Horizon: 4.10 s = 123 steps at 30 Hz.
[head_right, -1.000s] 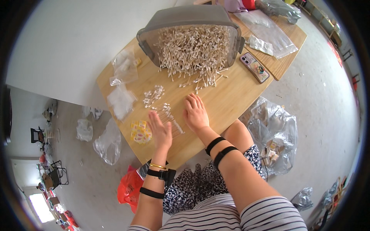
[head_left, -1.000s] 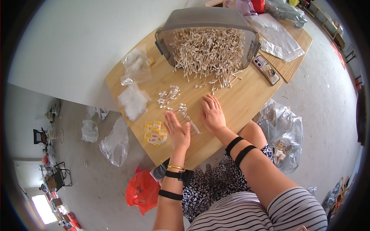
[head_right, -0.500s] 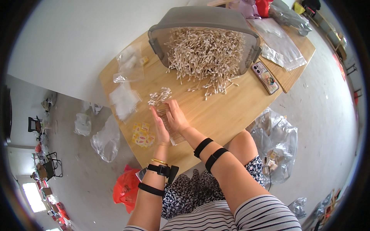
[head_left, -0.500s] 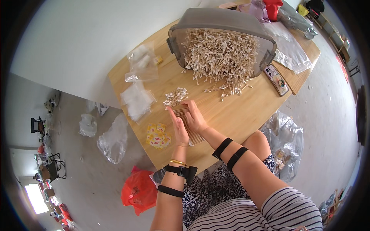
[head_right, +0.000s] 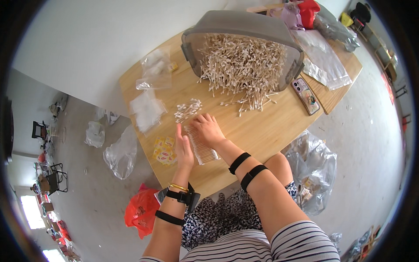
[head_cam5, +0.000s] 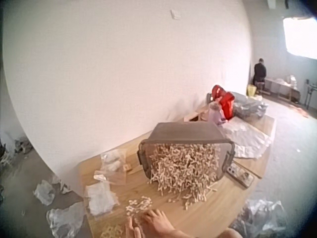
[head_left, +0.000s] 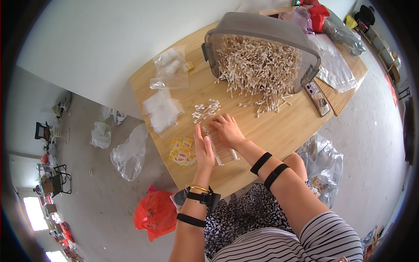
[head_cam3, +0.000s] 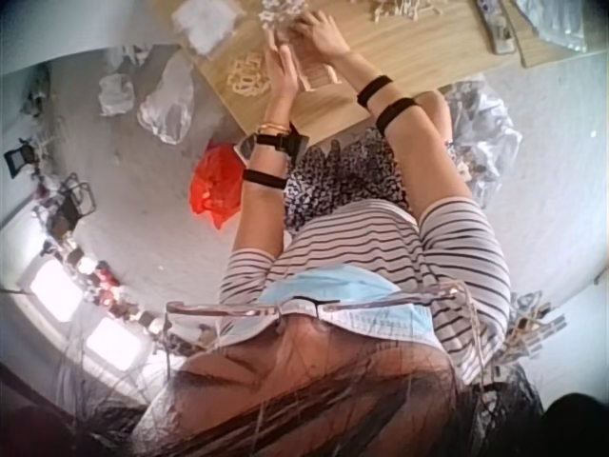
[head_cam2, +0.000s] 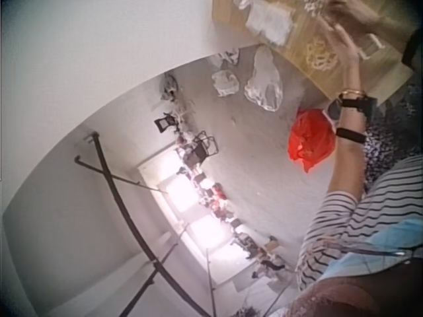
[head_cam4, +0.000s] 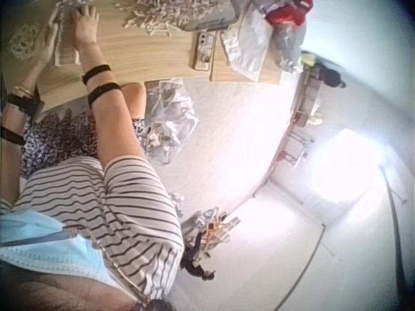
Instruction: The person is seen organizing a large quantity of cotton swabs from a container into neat rows on a table.
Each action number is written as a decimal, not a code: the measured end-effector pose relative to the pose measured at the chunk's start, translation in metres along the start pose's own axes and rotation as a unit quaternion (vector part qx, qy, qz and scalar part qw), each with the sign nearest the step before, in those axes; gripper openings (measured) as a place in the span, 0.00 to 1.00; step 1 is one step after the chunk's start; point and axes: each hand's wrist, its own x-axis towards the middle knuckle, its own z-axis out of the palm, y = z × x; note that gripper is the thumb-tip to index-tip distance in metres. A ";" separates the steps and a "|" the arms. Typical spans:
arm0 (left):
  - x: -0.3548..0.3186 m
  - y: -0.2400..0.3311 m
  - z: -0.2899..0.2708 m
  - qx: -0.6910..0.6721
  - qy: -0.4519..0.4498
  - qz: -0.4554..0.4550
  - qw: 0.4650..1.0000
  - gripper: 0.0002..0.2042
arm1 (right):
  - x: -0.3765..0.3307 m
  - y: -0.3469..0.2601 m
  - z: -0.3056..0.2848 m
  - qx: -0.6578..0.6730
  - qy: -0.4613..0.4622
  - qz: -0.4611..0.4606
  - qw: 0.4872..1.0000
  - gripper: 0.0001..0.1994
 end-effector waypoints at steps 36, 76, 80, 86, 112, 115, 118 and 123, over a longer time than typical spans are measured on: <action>0.073 0.011 0.018 0.482 -0.213 0.003 0.850 0.43 | -0.021 0.021 -0.017 -0.035 0.119 0.028 0.992 0.21; 0.059 0.016 0.013 0.530 -0.189 0.111 0.819 0.50 | -0.066 0.017 -0.021 -0.176 0.033 0.108 0.978 0.33; 0.044 0.018 0.008 0.510 -0.190 0.139 0.827 0.50 | -0.068 0.017 -0.024 -0.168 0.031 0.117 0.978 0.33; 0.014 0.015 0.010 0.483 -0.218 0.142 0.836 0.49 | -0.068 0.019 -0.023 -0.166 0.040 0.113 0.979 0.34; 0.063 0.016 -0.012 0.509 -0.321 0.111 0.791 0.47 | -0.068 0.015 -0.024 -0.156 0.057 0.112 0.980 0.33; 0.061 0.018 -0.009 0.497 -0.329 0.111 0.795 0.47 | -0.069 0.019 -0.023 -0.157 0.057 0.114 0.979 0.33; 0.054 0.016 -0.011 0.491 -0.332 0.117 0.797 0.46 | -0.069 0.018 -0.023 -0.152 0.056 0.113 0.980 0.33; 0.065 0.018 -0.003 0.477 -0.261 0.115 0.832 0.45 | -0.069 0.018 -0.024 -0.155 0.061 0.112 0.980 0.33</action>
